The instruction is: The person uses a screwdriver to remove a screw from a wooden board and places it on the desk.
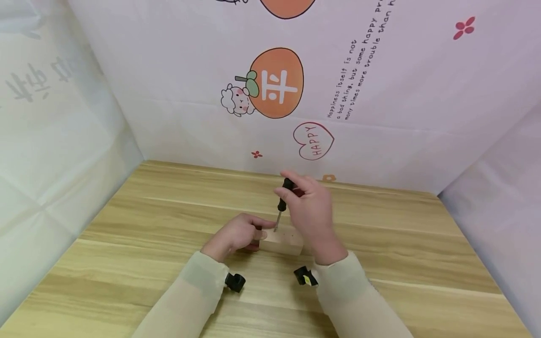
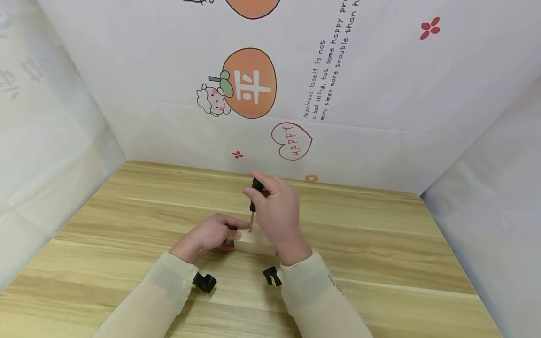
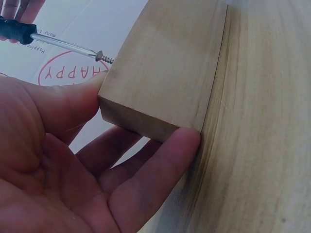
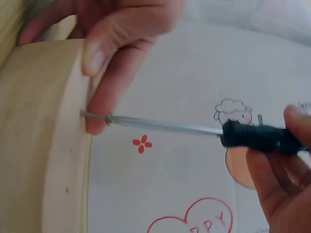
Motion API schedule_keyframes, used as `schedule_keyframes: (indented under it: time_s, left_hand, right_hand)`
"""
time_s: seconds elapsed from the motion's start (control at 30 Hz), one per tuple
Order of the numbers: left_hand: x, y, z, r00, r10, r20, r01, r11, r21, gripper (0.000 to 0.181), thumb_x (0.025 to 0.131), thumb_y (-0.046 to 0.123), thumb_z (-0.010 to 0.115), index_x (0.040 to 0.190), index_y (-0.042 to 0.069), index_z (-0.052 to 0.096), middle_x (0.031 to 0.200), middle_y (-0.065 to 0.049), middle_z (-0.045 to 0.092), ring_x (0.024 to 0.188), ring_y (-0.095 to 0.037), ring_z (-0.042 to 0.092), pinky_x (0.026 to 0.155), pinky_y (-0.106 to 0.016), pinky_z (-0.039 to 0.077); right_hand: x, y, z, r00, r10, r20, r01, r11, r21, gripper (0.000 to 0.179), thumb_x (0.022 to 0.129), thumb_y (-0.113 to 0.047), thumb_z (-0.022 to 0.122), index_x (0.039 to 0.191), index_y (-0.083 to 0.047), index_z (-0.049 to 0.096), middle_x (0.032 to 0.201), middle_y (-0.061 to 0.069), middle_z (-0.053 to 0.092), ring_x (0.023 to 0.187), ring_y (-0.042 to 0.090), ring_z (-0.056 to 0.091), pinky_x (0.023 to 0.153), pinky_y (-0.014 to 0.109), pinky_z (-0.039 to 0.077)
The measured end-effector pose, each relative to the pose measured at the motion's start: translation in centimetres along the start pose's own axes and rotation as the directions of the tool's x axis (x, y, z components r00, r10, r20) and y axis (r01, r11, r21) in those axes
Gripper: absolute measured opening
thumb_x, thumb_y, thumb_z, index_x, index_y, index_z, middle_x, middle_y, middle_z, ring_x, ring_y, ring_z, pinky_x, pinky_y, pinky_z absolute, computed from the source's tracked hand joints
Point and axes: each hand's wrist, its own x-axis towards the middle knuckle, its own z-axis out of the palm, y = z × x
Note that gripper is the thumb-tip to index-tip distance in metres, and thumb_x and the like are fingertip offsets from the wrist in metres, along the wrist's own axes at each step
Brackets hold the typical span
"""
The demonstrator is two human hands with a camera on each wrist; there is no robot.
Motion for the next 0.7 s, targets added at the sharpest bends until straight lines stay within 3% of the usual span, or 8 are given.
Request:
schedule_keyframes:
  time_s: [0.07,0.13,0.23,0.4,0.5,0.6,0.7]
  left_hand:
    - [0.0,0.0,0.1,1.0,-0.001,0.003,0.001,1.0,0.004,0.032,0.096,0.004,0.063,0.123,0.019,0.074,0.133,-0.005,0.058,0.103,-0.024,0.056,0.073,-0.038,0.056]
    - [0.0,0.0,0.1,1.0,0.0,0.002,0.0,1.0,0.009,0.033,0.096,0.004,0.063,0.123,0.019,0.074,0.134,-0.006,0.058,0.104,-0.024,0.056,0.073,-0.038,0.056]
    - [0.1,0.0,0.1,1.0,0.006,0.003,-0.006,1.0,0.014,0.032,0.096,0.004,0.063,0.123,0.018,0.074,0.134,-0.006,0.058,0.104,-0.024,0.056,0.074,-0.038,0.057]
    - [0.2,-0.1,0.0,1.0,0.012,0.013,-0.012,1.0,0.008,0.032,0.096,0.005,0.063,0.123,0.017,0.074,0.132,-0.006,0.058,0.102,-0.024,0.056,0.074,-0.038,0.057]
    - [0.3,-0.2,0.0,1.0,0.012,0.014,-0.012,1.0,0.006,0.032,0.096,0.005,0.063,0.124,0.017,0.074,0.133,-0.006,0.058,0.103,-0.023,0.056,0.074,-0.038,0.057]
    - [0.3,-0.3,0.0,1.0,0.005,0.01,-0.005,1.0,0.005,0.033,0.096,0.005,0.063,0.123,0.019,0.074,0.134,-0.006,0.057,0.103,-0.023,0.057,0.074,-0.038,0.056]
    - [0.2,-0.2,0.0,1.0,-0.006,0.001,0.006,1.0,0.006,0.033,0.096,0.005,0.063,0.122,0.021,0.075,0.133,-0.004,0.058,0.101,-0.024,0.056,0.072,-0.038,0.056]
  right_hand:
    - [0.3,0.4,-0.2,0.998,0.059,0.034,-0.062,0.996,0.067,0.031,0.085,-0.019,0.082,0.116,-0.02,0.078,0.09,-0.003,0.068,0.078,0.013,0.064,0.06,0.032,0.053]
    - [0.6,0.8,-0.6,0.994,0.071,0.088,-0.081,0.99,0.117,0.028,0.086,-0.017,0.081,0.114,-0.02,0.078,0.093,-0.004,0.069,0.078,0.015,0.064,0.06,0.032,0.053]
    - [1.2,1.6,-1.2,0.981,0.02,0.192,-0.063,0.974,0.219,0.027,0.087,-0.01,0.079,0.113,-0.014,0.077,0.095,0.001,0.071,0.079,0.018,0.065,0.064,0.029,0.053]
    - [1.9,2.3,-2.0,0.942,-0.079,0.326,-0.043,0.935,0.353,0.026,0.086,0.002,0.075,0.112,-0.002,0.075,0.095,0.008,0.072,0.083,0.022,0.067,0.072,0.031,0.056]
    - [2.0,2.1,-2.3,0.935,-0.064,0.35,-0.049,0.951,0.305,0.025,0.088,-0.002,0.075,0.113,-0.005,0.075,0.097,0.006,0.072,0.085,0.022,0.067,0.074,0.034,0.056]
    - [1.5,1.3,-2.3,0.944,0.01,0.331,-0.057,0.99,0.133,0.032,0.093,-0.016,0.074,0.125,-0.017,0.072,0.107,0.0,0.071,0.088,0.016,0.068,0.072,0.034,0.055]
    - [0.8,0.3,-1.9,0.96,0.073,0.271,-0.065,0.997,-0.039,0.042,0.092,-0.029,0.075,0.133,-0.025,0.067,0.12,-0.002,0.067,0.092,0.014,0.068,0.071,0.035,0.056]
